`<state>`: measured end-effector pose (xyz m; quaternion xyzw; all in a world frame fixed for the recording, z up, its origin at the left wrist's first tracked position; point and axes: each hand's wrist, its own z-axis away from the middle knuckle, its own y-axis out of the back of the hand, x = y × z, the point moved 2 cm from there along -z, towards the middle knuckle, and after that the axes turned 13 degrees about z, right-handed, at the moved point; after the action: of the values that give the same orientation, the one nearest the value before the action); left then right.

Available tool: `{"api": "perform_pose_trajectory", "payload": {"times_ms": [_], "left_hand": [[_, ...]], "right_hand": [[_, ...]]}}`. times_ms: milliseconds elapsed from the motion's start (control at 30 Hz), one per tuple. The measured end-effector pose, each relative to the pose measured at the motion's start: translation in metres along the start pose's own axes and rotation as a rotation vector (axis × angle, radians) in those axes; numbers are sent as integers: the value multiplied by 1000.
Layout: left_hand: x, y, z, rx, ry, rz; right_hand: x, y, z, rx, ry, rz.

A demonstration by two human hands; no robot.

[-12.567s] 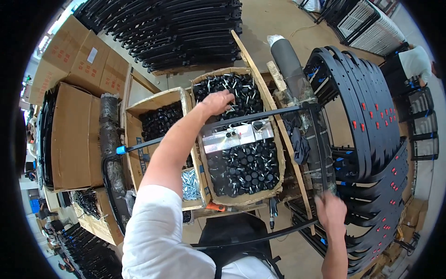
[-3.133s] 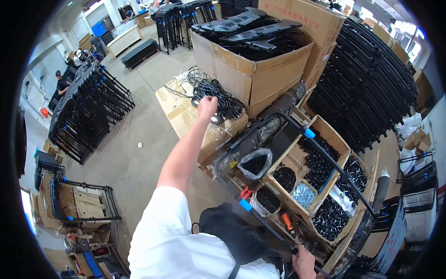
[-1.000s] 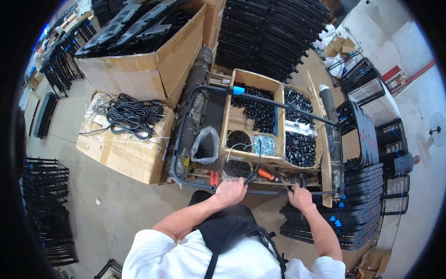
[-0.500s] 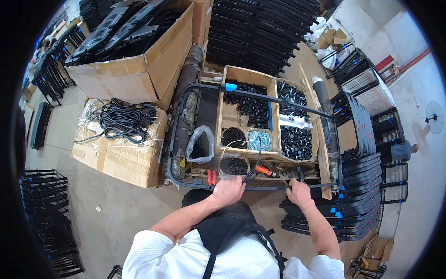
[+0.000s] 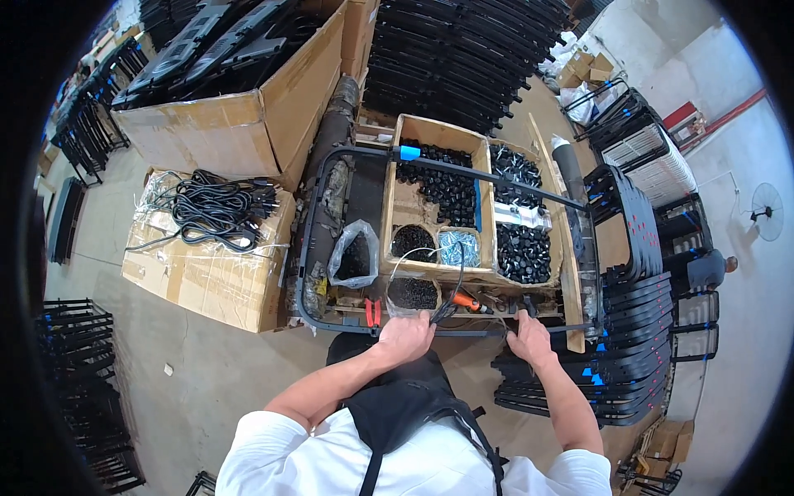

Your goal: Assembling components onto a metal frame for outdoor equipment using a power screwdriver and pliers.

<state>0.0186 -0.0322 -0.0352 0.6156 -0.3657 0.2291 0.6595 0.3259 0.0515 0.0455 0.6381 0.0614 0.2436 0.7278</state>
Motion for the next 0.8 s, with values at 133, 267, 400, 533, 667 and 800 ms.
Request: {"api": "perform_pose_trajectory", "payload": {"times_ms": [133, 267, 400, 533, 667, 800], "left_hand": [[5, 3, -2, -41, 15, 40], [4, 4, -1, -18, -4, 30], [3, 2, -3, -25, -13, -4], [0, 0, -3, -7, -20, -4], [-1, -4, -4, -5, -12, 4], [8, 5, -3, -73, 58, 39]], "right_hand": [[22, -14, -13, -669, -594, -382], [5, -15, 3, 120, 100, 119], [17, -21, -10, -524, -605, -295], [5, -13, 3, -9, -55, 20], [16, -21, 2, -322, -83, 291], [7, -22, 14, -225, -71, 244]]}}
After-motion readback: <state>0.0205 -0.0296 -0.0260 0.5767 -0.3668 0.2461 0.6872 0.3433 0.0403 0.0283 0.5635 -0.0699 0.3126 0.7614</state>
